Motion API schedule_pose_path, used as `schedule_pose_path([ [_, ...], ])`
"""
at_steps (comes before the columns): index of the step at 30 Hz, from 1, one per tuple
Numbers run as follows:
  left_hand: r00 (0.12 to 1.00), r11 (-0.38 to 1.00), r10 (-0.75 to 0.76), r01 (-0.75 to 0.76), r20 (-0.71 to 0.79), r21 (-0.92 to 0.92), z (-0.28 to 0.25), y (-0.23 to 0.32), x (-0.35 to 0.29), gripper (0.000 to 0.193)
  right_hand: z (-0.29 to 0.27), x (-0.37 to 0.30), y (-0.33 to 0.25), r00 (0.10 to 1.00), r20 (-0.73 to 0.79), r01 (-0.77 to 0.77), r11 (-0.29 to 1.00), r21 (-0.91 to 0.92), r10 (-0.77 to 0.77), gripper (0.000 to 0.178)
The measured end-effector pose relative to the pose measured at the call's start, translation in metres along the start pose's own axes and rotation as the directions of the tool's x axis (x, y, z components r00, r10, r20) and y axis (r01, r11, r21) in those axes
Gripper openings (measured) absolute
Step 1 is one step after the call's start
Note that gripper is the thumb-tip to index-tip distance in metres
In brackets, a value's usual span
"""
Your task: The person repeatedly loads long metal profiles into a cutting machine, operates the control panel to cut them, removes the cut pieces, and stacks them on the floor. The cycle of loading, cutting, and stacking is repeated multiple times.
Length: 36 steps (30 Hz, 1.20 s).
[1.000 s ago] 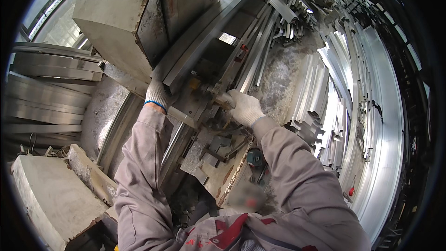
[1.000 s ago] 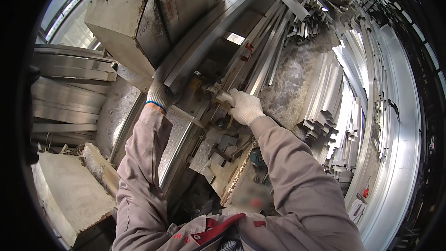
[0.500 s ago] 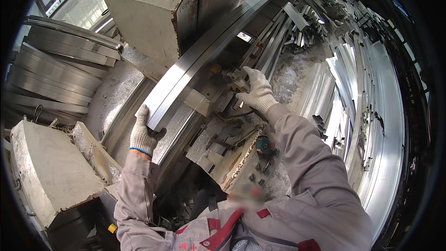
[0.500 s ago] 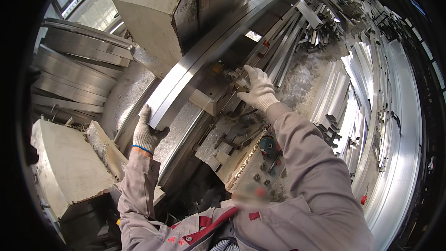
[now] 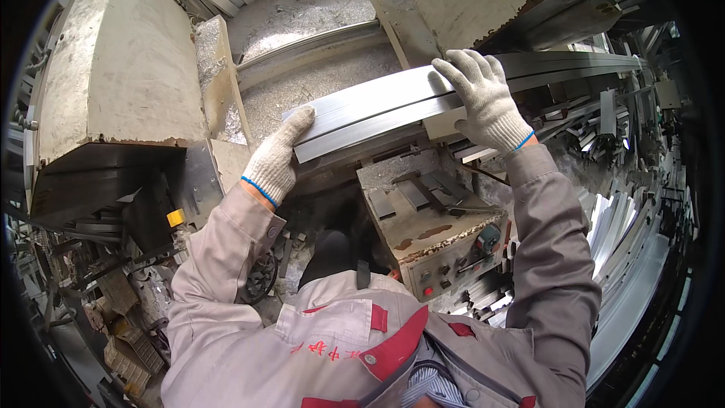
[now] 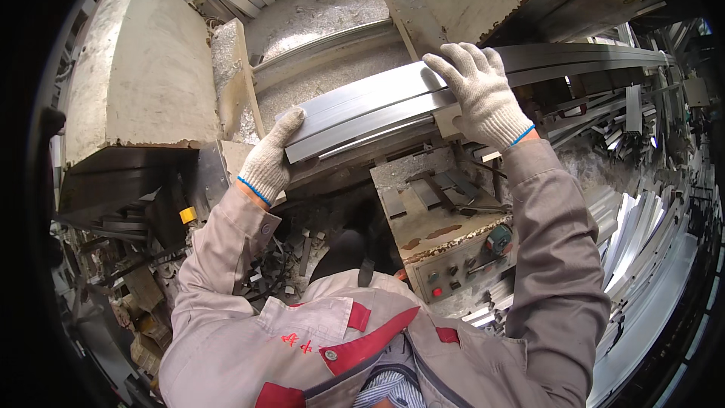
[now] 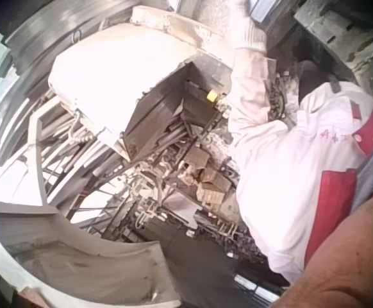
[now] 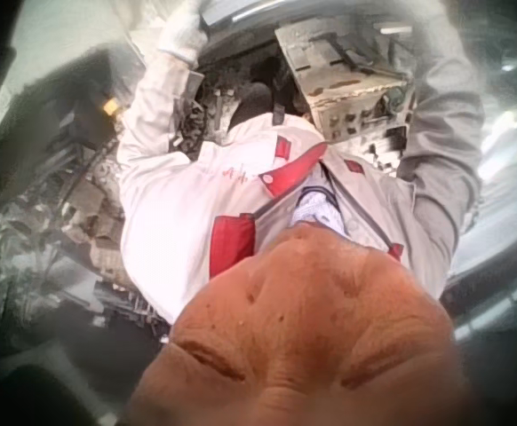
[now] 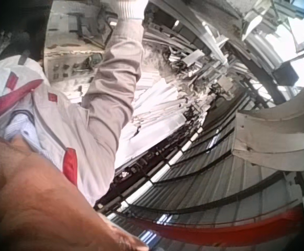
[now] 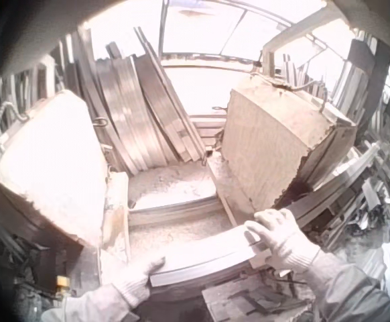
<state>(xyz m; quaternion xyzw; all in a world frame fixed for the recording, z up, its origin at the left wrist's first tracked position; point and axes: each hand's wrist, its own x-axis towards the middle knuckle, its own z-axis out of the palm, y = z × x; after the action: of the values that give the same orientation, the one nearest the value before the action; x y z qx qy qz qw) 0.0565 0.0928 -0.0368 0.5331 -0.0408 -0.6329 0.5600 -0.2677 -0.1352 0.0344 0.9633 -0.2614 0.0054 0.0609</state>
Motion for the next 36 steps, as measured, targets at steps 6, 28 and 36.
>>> schedule_pose_path([
  [6,0.974,0.976,0.198,-0.205,0.11,0.065,-0.045,-0.012,-0.002,0.067,-0.001,0.04,-0.014,0.992,0.04,0.114,0.989,0.093,-0.118,0.112],
  [28,0.998,0.997,0.043,-0.047,0.054,0.061,-0.101,-0.049,0.051,0.044,0.005,0.05,-0.015,0.978,0.066,0.188,0.972,0.143,-0.199,0.105],
  [36,0.988,0.979,0.148,-0.152,0.037,0.135,-0.102,-0.069,0.082,0.043,0.007,0.05,-0.017,0.976,0.038,0.207,0.969,0.136,-0.214,0.099],
])
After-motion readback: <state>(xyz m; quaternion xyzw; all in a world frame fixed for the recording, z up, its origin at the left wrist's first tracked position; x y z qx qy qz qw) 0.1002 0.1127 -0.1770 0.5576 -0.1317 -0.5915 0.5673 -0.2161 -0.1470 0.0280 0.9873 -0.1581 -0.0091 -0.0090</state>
